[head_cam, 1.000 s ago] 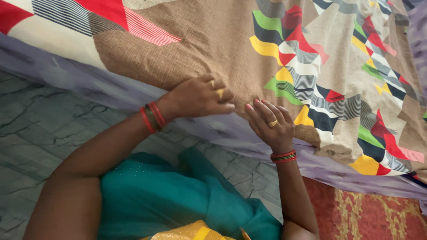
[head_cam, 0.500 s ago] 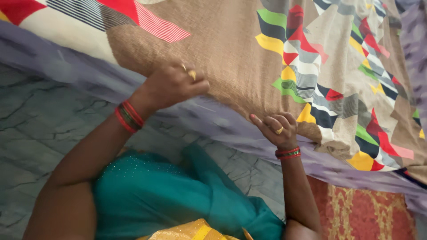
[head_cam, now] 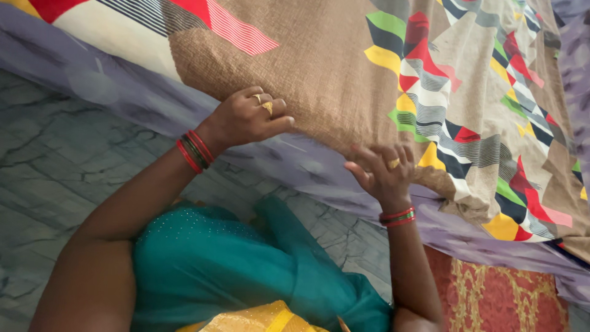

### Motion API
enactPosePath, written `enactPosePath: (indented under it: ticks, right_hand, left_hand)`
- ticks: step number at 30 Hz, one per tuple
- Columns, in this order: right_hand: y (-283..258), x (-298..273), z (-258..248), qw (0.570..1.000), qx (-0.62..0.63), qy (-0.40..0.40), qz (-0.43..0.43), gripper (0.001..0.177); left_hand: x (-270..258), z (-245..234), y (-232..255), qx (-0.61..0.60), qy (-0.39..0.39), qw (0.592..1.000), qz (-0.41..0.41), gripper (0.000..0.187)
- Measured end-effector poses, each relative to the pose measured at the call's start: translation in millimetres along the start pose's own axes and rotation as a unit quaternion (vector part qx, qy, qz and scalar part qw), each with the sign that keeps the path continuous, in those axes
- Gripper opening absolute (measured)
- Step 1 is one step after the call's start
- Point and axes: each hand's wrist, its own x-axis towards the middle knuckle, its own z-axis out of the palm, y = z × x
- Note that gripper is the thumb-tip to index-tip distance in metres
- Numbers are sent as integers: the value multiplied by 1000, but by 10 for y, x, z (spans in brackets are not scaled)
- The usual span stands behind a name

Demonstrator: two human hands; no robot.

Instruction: The person makes a bed by smoothing and tucking a patterned bedsheet under the mattress by hand.

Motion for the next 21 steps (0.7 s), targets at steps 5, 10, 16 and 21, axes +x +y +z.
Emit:
enactPosePath:
  ticks: [5,10,16,21]
  right_hand:
    - [-259,415,15,998,38,-47,7,40]
    - [-230,372,189,998,-13,-42,-55,34]
    - [-167,265,259,995,30,19,-98,27]
    - [-164,248,282,991,9,31,-134,29]
  left_hand:
    - [33,-55,26,-43,-11,999,-19,26]
    - [36,-142,55,-3,-38,999,-4,25]
    - [-7,-341,-105,54,9,998,23,31]
    - [-126,-339,-190,86,-37,996,-1,25]
